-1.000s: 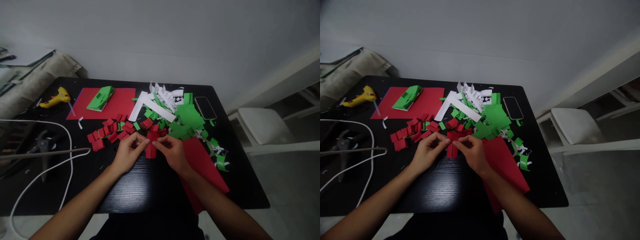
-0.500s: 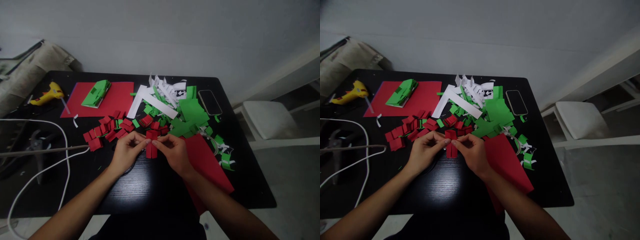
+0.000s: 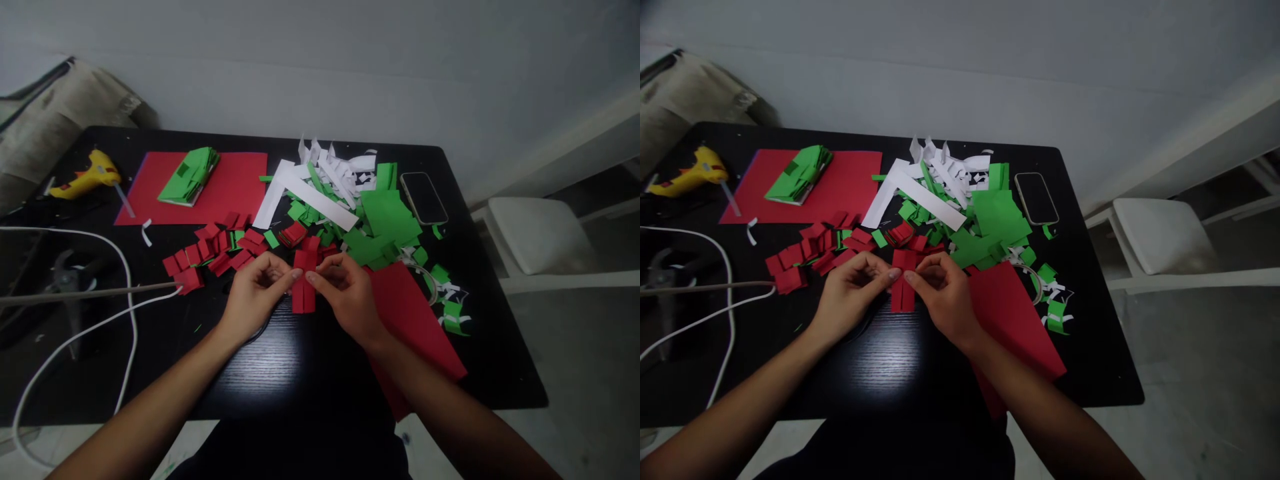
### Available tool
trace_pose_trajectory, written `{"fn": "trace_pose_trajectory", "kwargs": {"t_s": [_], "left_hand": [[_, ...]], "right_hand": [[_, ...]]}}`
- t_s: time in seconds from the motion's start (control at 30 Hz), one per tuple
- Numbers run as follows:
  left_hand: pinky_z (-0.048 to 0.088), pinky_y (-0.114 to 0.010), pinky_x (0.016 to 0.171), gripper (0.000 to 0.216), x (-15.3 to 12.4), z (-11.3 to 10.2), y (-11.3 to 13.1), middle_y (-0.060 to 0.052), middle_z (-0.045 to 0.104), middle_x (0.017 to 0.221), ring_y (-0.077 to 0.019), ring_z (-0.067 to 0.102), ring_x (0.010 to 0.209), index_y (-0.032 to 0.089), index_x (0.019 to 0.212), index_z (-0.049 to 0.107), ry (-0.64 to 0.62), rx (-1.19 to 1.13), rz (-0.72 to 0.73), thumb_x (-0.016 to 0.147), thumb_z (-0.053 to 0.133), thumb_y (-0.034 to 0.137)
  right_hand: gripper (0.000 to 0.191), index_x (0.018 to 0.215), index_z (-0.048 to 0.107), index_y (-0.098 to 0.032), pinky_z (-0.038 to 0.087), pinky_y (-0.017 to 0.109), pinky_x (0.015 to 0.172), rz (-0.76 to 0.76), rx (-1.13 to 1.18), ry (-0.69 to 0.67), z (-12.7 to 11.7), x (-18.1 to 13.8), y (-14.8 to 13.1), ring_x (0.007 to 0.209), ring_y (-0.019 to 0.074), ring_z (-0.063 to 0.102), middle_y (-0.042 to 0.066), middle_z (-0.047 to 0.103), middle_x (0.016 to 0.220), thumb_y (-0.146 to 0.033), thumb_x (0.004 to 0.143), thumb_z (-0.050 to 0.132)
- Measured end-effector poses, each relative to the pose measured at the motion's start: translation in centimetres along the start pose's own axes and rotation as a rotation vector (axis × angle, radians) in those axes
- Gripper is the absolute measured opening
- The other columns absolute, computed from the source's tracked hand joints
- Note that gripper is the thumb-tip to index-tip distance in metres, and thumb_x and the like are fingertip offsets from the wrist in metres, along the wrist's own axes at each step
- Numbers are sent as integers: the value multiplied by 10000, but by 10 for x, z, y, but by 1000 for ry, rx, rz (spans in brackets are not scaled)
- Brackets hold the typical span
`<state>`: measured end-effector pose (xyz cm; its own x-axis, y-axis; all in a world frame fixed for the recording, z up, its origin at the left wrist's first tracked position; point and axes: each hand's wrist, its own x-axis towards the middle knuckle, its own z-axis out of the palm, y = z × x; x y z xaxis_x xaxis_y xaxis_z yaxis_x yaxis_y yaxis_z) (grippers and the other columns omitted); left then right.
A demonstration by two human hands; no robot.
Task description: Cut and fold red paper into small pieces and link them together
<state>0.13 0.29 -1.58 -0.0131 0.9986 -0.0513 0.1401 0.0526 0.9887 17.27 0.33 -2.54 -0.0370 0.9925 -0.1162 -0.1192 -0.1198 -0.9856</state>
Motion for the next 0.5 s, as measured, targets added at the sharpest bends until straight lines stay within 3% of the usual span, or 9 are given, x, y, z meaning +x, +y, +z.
{"fn": "trace_pose_trajectory", "kwargs": {"t_s": [0.2,0.37,0.5], "left_hand": [[406,-195,531,226,-1,2,3,26,613,621,-83,507,545,158,705,636,4,-19,27,815,783,291],[437,-197,550,222,-1,0,1,27,626,619,-88,544,551,165,729,622,11,-78,22,832,781,280],[473,-192,571,183,2,-1,2,49,629,655,-84,572,562,186,845,626,5,-179,61,839,789,269]], "right_hand": [[211,858,636,-226,590,247,687,-85,-65,-11,1,-1,1,737,150,718,-18,708,781,-364,833,794],[78,979,701,-242,611,256,776,-207,-119,-65,0,-3,0,856,156,744,7,761,921,-277,910,712],[189,1097,732,-265,611,288,875,-257,-150,-147,-2,-6,-2,984,168,741,21,773,1063,-211,956,617]]}}
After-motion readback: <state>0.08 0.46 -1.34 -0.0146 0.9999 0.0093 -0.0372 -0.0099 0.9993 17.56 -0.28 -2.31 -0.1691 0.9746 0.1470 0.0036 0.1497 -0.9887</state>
